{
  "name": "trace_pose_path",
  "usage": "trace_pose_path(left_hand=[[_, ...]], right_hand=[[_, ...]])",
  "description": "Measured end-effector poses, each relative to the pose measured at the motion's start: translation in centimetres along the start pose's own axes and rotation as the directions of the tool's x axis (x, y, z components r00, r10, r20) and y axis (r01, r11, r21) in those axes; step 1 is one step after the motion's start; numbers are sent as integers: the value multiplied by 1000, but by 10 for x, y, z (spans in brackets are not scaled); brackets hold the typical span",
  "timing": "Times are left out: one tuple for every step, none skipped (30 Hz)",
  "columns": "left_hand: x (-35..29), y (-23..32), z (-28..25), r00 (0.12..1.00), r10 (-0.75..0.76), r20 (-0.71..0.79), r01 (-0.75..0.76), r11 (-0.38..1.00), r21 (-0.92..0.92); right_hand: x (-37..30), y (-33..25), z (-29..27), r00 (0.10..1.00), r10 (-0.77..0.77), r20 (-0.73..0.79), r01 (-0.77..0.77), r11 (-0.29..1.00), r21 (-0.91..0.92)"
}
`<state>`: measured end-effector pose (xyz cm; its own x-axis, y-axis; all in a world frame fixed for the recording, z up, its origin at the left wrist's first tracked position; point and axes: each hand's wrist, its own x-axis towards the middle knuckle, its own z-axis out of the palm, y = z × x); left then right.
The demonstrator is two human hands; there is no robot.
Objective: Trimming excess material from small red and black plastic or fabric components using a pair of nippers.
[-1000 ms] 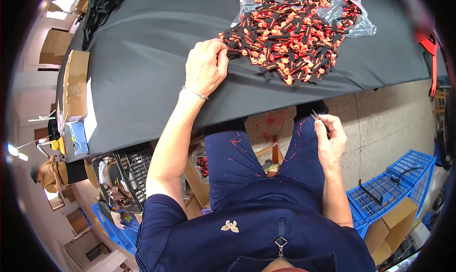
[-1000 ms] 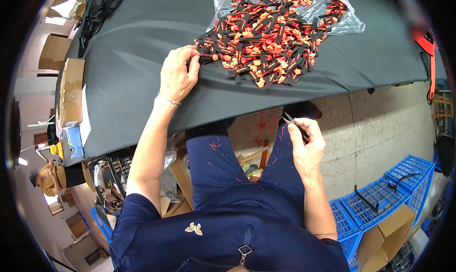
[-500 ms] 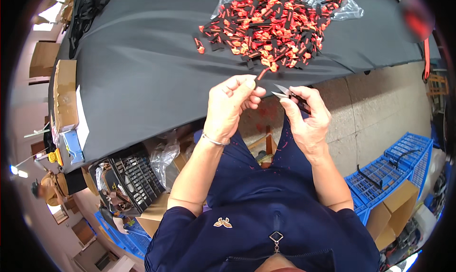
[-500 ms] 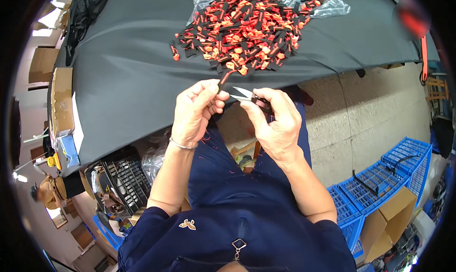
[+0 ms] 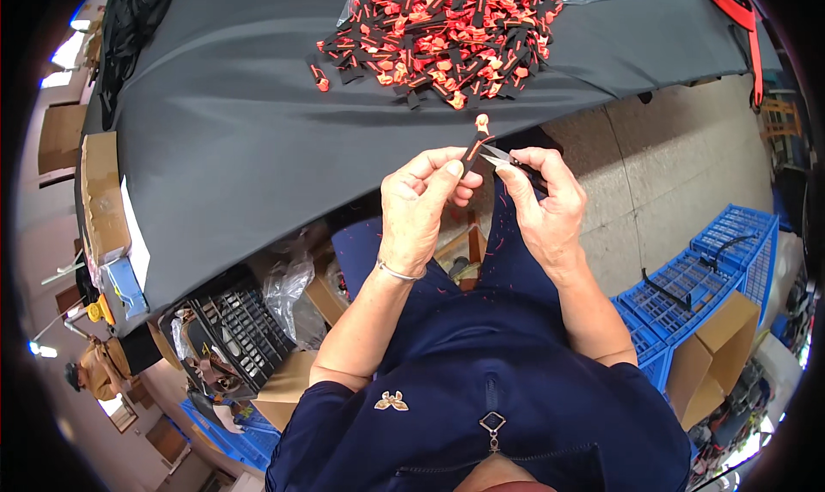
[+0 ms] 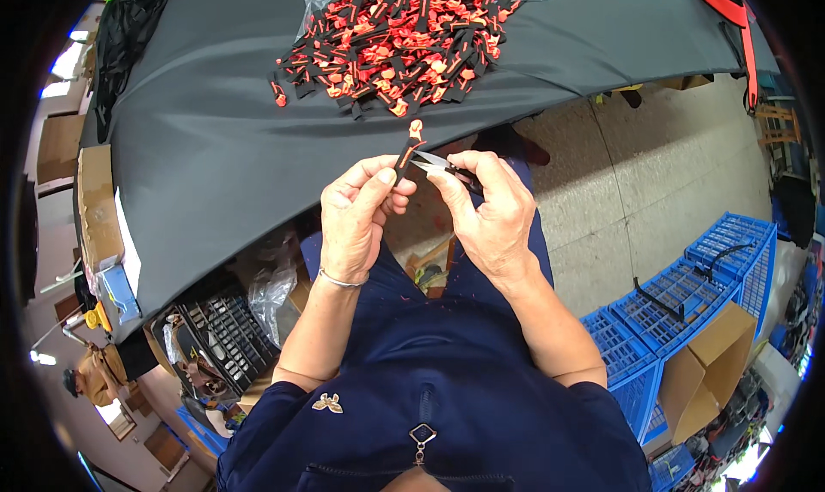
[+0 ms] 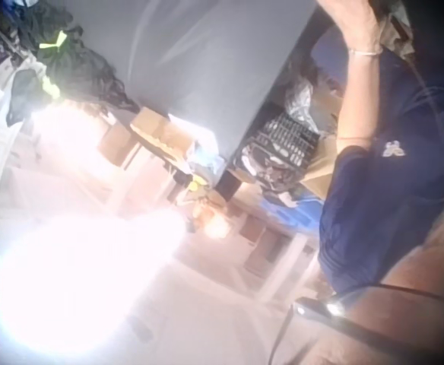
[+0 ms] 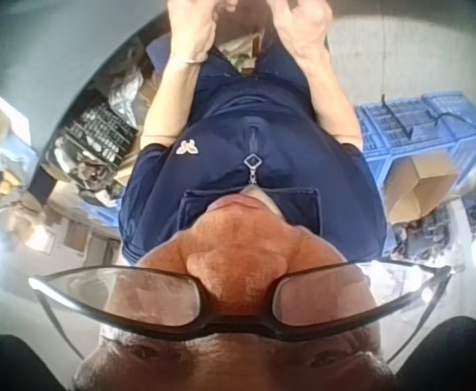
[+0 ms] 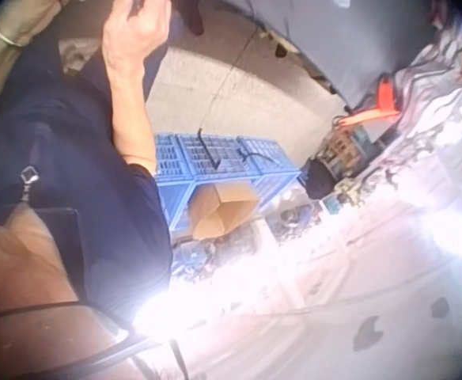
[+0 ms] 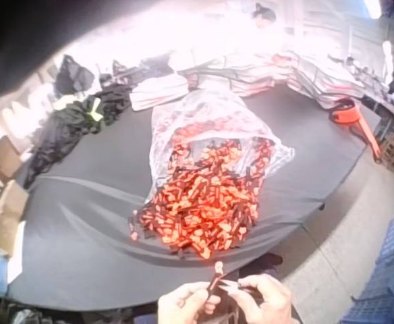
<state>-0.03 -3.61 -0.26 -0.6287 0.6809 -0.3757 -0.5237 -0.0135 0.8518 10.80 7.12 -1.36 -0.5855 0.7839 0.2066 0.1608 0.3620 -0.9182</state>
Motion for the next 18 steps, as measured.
trace_pose_path(left_hand=[[-1, 0, 2, 1000, -3, -6, 3, 1000, 27], [-1, 0, 3, 1000, -5, -13, 5, 998, 55], [-1, -1, 3, 1000, -9, -13, 10, 998, 56], [-1, -3, 2, 1000, -8, -4, 8, 998, 64], [-1, -4, 1, 1000, -8, 6, 7, 997, 71], [-1, -4, 2, 1000, -11, 5, 10, 997, 73], [0, -4, 3, 1000, -5, -9, 5, 998, 69], [0, -4, 4, 1000, 1, -23, 1, 998, 66], [0, -4, 3, 1000, -2, -23, 3, 998, 67], [0, -4, 3, 1000, 1, -25, 1, 997, 73], [1, -4, 2, 1000, 3, -26, -1, 997, 79], [1, -5, 2, 1000, 1, -25, 1, 997, 79], [1, -5, 2, 999, 40, -22, -37, 991, 132], [1, -6, 2, 997, 79, -17, -75, 980, 184], [0, -8, 3, 997, 75, -16, -71, 980, 184], [-1, -10, 8, 990, 140, -16, -134, 971, 197], [-3, -13, 11, 979, 204, -14, -197, 958, 209], [-4, -16, 12, 975, 222, -4, -213, 938, 275]], right_hand=[[0, 0, 0, 1000, -19, -5, 19, 1000, -17], [0, -1, 0, 999, -39, -10, 38, 999, -35], [2, -1, 0, 999, -34, -10, 34, 999, -35], [4, -1, 0, 994, -106, -16, 104, 991, -87], [5, -1, 1, 984, -178, -17, 173, 975, -140], [5, 0, 1, 985, -174, -18, 170, 975, -140], [5, 1, 0, 979, -203, -16, 197, 966, -166], [5, 2, 0, 973, -231, -13, 224, 955, -193], [4, 2, 0, 973, -229, -13, 222, 956, -193], [4, 3, -1, 979, -203, -17, 197, 964, -176], [4, 4, -2, 984, -178, -22, 173, 972, -160], [3, 6, -2, 998, -56, -41, 55, 998, -20], [3, 7, -1, 997, 69, -44, -63, 991, 121], [3, 3, -6, 976, 215, 28, -214, 931, 295], [5, 0, -7, 975, 219, 27, -217, 931, 294], [8, -2, -7, 952, 277, 130, -305, 882, 360], [11, -3, -6, 917, 322, 235, -394, 821, 414], [14, -7, 0, 913, 329, 241, -405, 801, 441]])
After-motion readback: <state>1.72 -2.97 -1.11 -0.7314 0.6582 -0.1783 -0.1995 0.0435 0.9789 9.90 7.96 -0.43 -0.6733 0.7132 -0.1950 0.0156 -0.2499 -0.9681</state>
